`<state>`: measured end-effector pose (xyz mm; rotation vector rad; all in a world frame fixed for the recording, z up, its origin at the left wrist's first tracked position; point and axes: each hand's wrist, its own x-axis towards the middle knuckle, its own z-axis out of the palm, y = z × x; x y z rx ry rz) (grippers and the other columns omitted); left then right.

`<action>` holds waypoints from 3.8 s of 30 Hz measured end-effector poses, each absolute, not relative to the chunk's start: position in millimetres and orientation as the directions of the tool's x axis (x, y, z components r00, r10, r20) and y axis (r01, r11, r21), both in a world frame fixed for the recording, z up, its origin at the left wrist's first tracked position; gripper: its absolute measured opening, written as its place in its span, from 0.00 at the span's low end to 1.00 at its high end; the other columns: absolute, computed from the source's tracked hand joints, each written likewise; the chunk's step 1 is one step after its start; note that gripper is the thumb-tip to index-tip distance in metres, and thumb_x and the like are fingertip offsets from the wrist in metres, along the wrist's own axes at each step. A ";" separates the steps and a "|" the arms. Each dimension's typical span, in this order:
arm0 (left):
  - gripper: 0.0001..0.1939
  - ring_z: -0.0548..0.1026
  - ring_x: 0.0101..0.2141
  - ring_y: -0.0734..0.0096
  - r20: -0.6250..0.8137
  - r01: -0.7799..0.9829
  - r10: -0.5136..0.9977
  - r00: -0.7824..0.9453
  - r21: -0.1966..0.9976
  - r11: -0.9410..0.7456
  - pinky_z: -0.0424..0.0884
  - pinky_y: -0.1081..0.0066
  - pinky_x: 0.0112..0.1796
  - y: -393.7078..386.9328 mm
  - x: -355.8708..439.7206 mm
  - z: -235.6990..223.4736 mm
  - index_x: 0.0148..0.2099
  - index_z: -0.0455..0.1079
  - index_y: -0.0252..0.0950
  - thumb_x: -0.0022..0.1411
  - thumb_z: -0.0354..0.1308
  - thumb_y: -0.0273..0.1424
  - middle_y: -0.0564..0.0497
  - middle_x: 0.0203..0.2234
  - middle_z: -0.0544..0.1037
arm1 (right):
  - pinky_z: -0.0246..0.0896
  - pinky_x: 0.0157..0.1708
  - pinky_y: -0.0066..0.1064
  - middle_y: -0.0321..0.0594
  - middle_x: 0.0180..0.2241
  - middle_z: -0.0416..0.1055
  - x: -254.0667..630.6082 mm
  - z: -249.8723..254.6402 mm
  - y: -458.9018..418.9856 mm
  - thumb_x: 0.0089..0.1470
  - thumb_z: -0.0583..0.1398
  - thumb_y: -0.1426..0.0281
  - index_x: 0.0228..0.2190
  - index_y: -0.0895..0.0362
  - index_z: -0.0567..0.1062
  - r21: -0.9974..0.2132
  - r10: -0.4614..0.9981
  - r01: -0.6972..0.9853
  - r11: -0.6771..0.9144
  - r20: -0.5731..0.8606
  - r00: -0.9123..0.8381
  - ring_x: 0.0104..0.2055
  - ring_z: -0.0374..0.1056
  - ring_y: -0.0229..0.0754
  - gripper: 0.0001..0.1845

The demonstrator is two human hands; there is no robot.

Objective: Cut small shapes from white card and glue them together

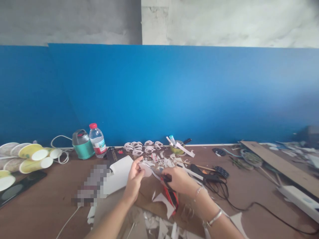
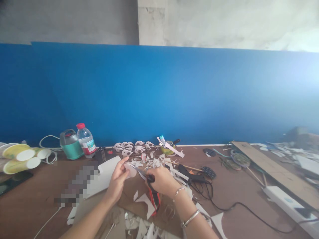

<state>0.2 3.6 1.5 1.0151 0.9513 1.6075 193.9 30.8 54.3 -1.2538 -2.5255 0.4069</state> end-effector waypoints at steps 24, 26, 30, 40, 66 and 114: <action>0.27 0.71 0.31 0.72 0.176 -0.337 0.971 -0.161 0.915 -0.222 0.66 0.72 0.34 1.1 0.6 3.9 0.58 0.57 0.40 0.57 0.56 0.29 0.51 0.33 0.73 | 0.49 0.24 0.25 0.36 0.21 0.71 194.8 48.4 32.8 0.48 0.57 0.67 0.23 0.55 0.75 -0.426 0.793 0.684 0.593 0.162 -0.587 0.24 0.62 0.37 0.08; 0.28 0.71 0.31 0.71 0.166 -0.356 0.974 -0.156 0.910 -0.212 0.67 0.72 0.34 0.9 0.7 4.1 0.59 0.57 0.41 0.56 0.57 0.30 0.51 0.33 0.73 | 0.48 0.24 0.25 0.36 0.21 0.71 194.7 47.1 33.2 0.48 0.57 0.67 0.23 0.55 0.75 -0.419 0.791 0.684 0.598 0.169 -0.588 0.23 0.61 0.36 0.09; 0.29 0.72 0.31 0.70 0.153 -0.375 0.975 -0.159 0.905 -0.203 0.67 0.71 0.34 0.7 1.2 5.2 0.59 0.57 0.41 0.55 0.58 0.30 0.51 0.33 0.74 | 0.47 0.24 0.25 0.35 0.19 0.69 193.9 47.0 33.1 0.46 0.57 0.70 0.21 0.56 0.74 -0.428 0.795 0.683 0.593 0.177 -0.580 0.22 0.58 0.35 0.07; 0.32 0.72 0.31 0.69 0.156 -0.364 0.974 -0.162 0.909 -0.206 0.67 0.70 0.34 0.3 2.6 5.4 0.61 0.55 0.42 0.55 0.59 0.30 0.51 0.33 0.74 | 0.48 0.24 0.24 0.35 0.22 0.71 193.5 49.3 32.6 0.45 0.58 0.66 0.24 0.54 0.74 -0.451 0.818 0.696 0.559 0.162 -0.552 0.24 0.61 0.36 0.06; 0.33 0.72 0.29 0.71 0.156 -0.361 0.983 -0.096 0.915 -0.181 0.68 0.71 0.33 -1.7 0.5 8.6 0.62 0.52 0.42 0.56 0.58 0.28 0.52 0.31 0.75 | 0.46 0.23 0.24 0.34 0.19 0.69 195.1 48.0 32.9 0.46 0.57 0.67 0.22 0.55 0.74 -0.438 0.779 0.661 0.610 0.179 -0.601 0.22 0.57 0.34 0.08; 0.30 0.74 0.36 0.65 0.175 -0.280 0.982 -0.072 0.941 -0.188 0.68 0.68 0.37 0.1 1.2 4.2 0.60 0.54 0.40 0.56 0.59 0.32 0.48 0.38 0.75 | 0.45 0.20 0.24 0.30 0.15 0.59 189.4 48.3 35.0 0.44 0.59 0.67 0.25 0.57 0.75 -0.711 0.889 0.569 0.413 0.180 -0.421 0.19 0.50 0.33 0.06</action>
